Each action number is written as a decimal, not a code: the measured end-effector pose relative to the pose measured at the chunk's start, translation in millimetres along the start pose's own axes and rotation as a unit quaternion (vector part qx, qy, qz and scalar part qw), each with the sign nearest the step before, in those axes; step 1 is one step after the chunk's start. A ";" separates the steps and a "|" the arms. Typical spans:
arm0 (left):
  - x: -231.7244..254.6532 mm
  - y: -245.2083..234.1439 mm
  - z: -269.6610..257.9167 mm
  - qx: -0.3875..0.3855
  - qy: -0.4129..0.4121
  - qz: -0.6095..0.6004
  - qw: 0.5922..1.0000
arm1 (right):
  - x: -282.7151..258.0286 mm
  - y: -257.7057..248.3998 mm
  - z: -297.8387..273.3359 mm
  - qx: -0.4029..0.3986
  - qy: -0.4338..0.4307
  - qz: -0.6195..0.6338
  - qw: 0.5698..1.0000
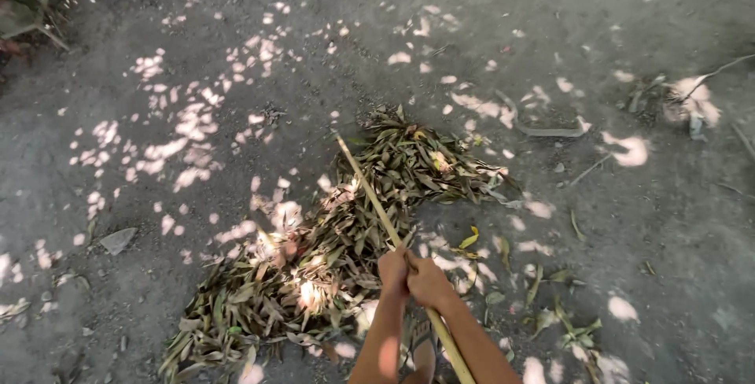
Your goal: Gathering dry leaves into a pile using a long wooden stick
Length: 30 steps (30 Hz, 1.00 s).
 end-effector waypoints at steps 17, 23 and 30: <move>-20.3 43.9 63.9 0.022 0.004 0.117 0.993 | -2.5 -27.7 36.7 -0.019 0.114 -0.004 0.993; -85.3 31.9 6.0 0.021 -0.057 -0.064 0.996 | 38.9 -18.4 -36.3 -0.039 0.114 0.055 0.991; -178.4 19.6 -79.8 0.021 -0.062 -0.045 0.997 | 140.1 -5.7 -112.6 -0.033 0.118 0.052 0.991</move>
Point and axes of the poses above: each hand's wrist, its own z-axis towards the middle knuckle, its own y-axis out of the palm, x = y × z, the point moved 1 cm from there along z, towards the middle knuckle, and after that the axes turned 3 degrees about -z, right-handed, at the moved point
